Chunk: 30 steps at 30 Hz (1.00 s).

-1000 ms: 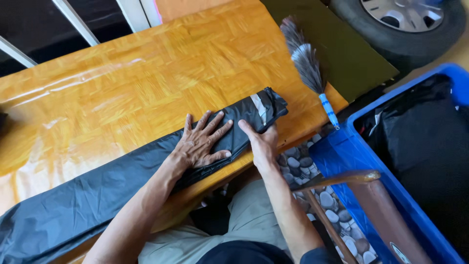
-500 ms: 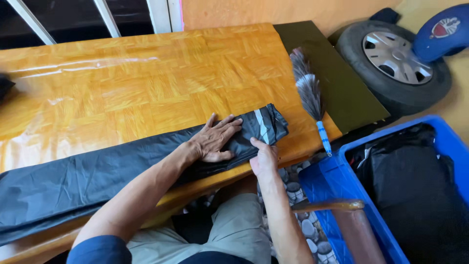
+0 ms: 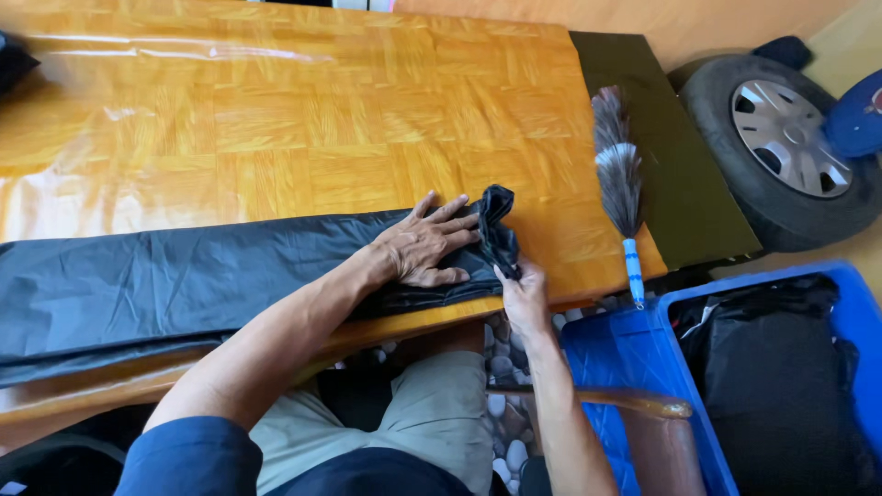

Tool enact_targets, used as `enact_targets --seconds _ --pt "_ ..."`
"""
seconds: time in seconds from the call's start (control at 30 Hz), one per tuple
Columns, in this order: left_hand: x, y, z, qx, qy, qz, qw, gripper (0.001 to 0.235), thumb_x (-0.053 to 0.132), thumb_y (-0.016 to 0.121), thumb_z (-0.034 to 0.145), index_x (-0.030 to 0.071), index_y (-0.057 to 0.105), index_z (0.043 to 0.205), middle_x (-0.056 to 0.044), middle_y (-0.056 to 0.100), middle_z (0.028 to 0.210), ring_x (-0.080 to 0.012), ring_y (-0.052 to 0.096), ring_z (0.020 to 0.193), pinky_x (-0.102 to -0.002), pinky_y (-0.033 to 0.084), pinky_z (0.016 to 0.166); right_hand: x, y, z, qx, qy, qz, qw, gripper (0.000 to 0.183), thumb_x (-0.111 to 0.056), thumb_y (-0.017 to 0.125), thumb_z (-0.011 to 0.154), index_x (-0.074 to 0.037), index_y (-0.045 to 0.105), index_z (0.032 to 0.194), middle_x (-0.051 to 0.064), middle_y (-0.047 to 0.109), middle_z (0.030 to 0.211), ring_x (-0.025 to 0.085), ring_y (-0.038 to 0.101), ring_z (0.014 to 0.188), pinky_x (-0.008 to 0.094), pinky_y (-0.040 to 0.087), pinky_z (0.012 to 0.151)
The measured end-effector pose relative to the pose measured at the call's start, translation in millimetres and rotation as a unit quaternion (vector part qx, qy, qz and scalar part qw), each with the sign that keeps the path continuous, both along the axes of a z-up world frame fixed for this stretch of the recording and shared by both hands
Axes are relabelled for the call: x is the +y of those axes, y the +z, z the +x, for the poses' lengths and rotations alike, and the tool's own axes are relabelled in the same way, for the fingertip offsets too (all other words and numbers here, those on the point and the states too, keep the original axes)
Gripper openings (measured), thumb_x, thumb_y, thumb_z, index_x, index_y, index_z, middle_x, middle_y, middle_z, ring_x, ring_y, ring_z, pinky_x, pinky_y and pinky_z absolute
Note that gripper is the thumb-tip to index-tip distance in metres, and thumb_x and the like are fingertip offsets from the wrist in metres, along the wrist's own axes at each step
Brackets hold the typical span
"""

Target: The person folds a black garment on a wooden table. They smooth the fabric, fold it lengthwise, then fold it into a compact rectangular shape. The folded item is placed on the table.

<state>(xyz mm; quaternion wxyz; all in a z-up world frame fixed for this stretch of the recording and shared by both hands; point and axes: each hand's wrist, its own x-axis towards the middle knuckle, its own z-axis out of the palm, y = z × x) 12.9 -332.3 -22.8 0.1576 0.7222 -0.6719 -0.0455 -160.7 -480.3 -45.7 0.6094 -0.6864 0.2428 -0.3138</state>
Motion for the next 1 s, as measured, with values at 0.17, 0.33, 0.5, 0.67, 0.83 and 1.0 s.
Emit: enact_targets --seconds 0.17,0.33,0.5,0.67,0.83,1.0 --pt "8 16 -8 -0.049 -0.003 -0.006 0.999 0.080 0.062 0.046 0.093 0.028 0.027 0.163 -0.001 0.022 0.172 -0.0352 0.014 0.158 -0.072 0.012 0.120 -8 18 -10 0.050 0.051 -0.129 0.989 0.025 0.005 0.067 0.088 -0.008 0.078 0.105 0.001 0.071 0.090 0.010 0.056 0.092 0.037 0.054 0.085" --pt "5 16 -9 -0.055 -0.011 0.015 0.998 0.086 0.055 0.047 0.089 0.031 0.016 0.166 0.001 0.016 0.174 -0.0374 0.017 0.157 -0.074 0.012 0.119 13 62 5 -0.047 -0.055 0.123 0.990 0.033 -0.003 0.083 0.075 -0.012 0.074 0.106 -0.003 0.069 0.093 0.012 0.064 0.085 0.035 0.054 0.084" --pt "4 11 -10 -0.071 -0.029 0.022 0.997 0.079 0.052 0.043 0.090 0.042 0.020 0.164 0.003 0.016 0.174 -0.0392 0.010 0.158 -0.077 0.007 0.117 -7 46 14 -0.117 -0.064 0.293 0.947 0.054 0.010 0.080 0.074 -0.013 0.073 0.122 0.003 0.076 0.113 0.024 0.074 0.101 0.041 0.059 0.090" --pt "-9 -15 -9 -0.120 -0.031 -0.003 0.992 0.069 0.055 0.040 0.092 0.057 0.021 0.159 0.009 0.011 0.174 -0.0343 0.004 0.160 -0.075 -0.001 0.119 -1 25 16 -0.074 -0.090 0.168 0.979 0.075 0.018 0.091 0.054 -0.001 0.064 0.121 0.012 0.074 0.102 0.023 0.072 0.095 0.042 0.061 0.080" --pt "-7 -10 -7 -0.116 -0.031 0.002 0.993 0.076 0.056 0.042 0.089 0.047 0.020 0.162 0.003 0.011 0.175 -0.0328 0.012 0.159 -0.071 0.009 0.121 0 2 7 0.015 -0.088 -0.002 0.996 0.064 0.001 0.096 0.058 -0.002 0.072 0.117 0.009 0.073 0.108 0.016 0.065 0.104 0.040 0.057 0.089" --pt "-7 -9 -7 -0.074 -0.016 0.003 0.997 0.089 0.057 0.042 0.088 0.024 0.015 0.166 -0.009 0.017 0.173 -0.0309 0.018 0.159 -0.068 0.013 0.122 -7 -13 2 0.065 -0.159 -0.039 0.984 0.048 -0.002 0.088 0.071 -0.001 0.072 0.116 0.012 0.074 0.108 0.019 0.067 0.110 0.043 0.053 0.093"
